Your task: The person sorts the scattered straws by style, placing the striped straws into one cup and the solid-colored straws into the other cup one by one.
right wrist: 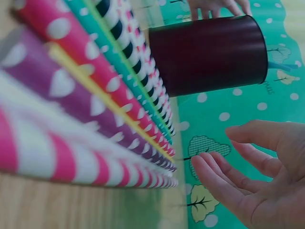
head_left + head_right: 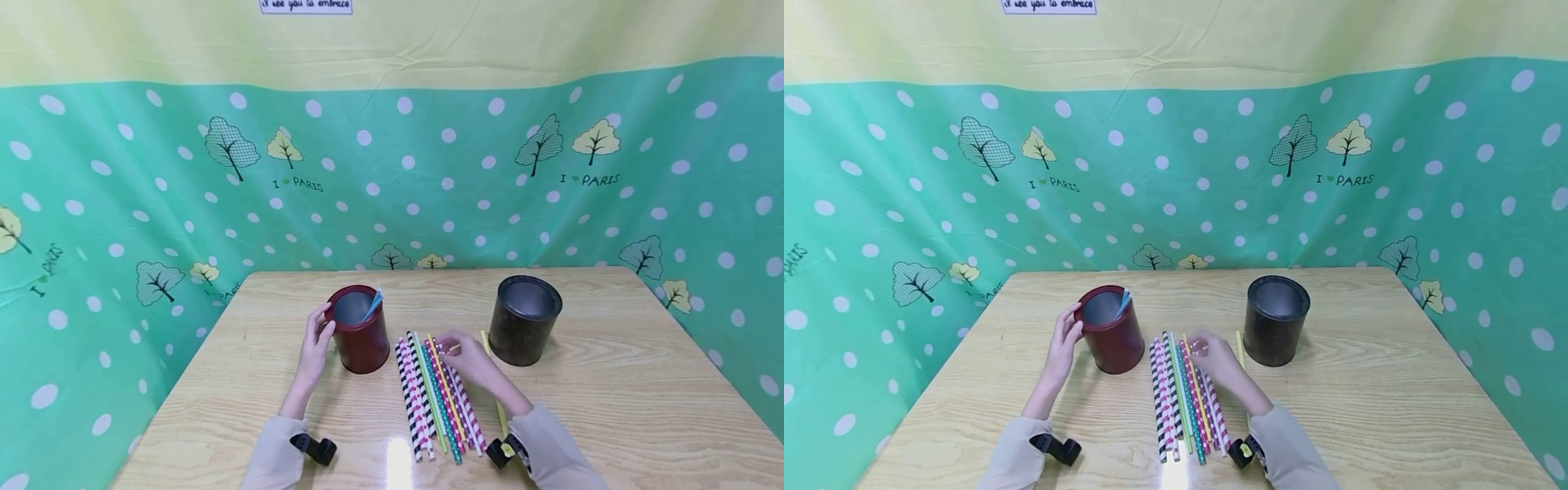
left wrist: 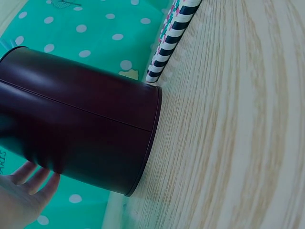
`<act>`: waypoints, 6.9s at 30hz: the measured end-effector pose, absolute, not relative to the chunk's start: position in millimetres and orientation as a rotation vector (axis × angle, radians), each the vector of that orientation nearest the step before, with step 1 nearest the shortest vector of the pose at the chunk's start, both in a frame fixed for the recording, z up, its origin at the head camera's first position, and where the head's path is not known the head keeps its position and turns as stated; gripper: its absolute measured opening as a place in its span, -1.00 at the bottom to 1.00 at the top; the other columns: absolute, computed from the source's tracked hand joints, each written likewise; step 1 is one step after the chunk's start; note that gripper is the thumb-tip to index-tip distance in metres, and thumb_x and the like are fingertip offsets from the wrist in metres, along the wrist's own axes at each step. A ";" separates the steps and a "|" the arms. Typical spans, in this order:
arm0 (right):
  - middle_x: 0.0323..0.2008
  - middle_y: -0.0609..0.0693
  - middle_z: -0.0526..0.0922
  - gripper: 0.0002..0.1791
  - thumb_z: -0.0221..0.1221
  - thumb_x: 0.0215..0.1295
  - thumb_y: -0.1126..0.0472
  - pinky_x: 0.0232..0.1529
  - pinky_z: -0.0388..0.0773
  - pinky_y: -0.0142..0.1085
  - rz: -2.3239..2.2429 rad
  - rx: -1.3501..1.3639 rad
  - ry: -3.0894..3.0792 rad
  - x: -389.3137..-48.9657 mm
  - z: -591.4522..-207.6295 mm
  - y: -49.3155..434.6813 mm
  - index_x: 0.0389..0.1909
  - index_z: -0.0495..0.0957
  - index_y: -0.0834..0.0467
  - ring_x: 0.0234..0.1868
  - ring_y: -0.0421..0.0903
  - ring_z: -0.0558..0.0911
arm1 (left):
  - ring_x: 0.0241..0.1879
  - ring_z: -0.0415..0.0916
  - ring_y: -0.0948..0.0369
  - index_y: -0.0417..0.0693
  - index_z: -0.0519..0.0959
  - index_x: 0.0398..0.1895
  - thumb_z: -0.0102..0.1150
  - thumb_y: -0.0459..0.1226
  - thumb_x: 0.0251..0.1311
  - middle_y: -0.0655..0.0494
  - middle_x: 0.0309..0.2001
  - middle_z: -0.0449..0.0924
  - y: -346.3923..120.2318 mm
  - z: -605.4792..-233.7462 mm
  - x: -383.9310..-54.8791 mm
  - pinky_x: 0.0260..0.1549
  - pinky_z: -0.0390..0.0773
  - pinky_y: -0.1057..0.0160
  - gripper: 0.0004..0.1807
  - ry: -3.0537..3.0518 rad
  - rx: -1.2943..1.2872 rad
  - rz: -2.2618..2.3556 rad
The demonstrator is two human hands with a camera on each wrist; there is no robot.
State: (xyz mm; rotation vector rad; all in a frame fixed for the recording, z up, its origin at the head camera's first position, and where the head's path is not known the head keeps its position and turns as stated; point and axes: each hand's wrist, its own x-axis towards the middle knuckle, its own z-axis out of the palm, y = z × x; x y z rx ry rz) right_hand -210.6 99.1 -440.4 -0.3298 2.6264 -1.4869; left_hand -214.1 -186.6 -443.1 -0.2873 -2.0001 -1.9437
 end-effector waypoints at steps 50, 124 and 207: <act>-0.53 -0.05 0.44 -0.77 0.19 -0.14 0.45 -0.55 0.32 -0.41 -1.081 -0.507 2.729 -207.9 -462.6 113.6 -0.36 0.54 0.24 -0.51 -0.19 0.36 | -0.04 0.30 0.12 -0.26 0.17 0.17 -0.17 -0.37 0.27 -0.31 0.00 0.29 -188.2 -446.7 -215.1 -0.11 0.32 0.52 -0.59 -2.020 -0.300 -1.864; -0.48 0.09 0.53 -0.57 0.09 -0.05 0.51 -0.49 0.56 -0.28 -1.855 -0.072 2.452 -206.6 -440.0 104.7 -0.05 0.40 0.40 -0.53 -0.07 0.54 | -0.03 0.29 0.16 -0.26 0.15 0.20 -0.19 -0.41 0.27 -0.33 0.01 0.28 -184.6 -438.1 -207.4 -0.09 0.28 0.53 -0.58 -2.050 -0.253 -1.904; -0.25 0.23 0.53 -0.79 0.11 0.06 0.51 -0.15 0.52 -0.23 -2.588 -0.610 2.110 -215.4 -334.1 24.5 -0.22 0.46 0.43 -0.28 -0.13 0.55 | -0.10 0.30 0.35 -0.34 0.13 0.19 -0.22 -0.46 0.25 -0.34 0.01 0.27 -178.2 -425.3 -198.7 -0.13 0.29 0.54 -0.58 -2.034 -0.248 -1.908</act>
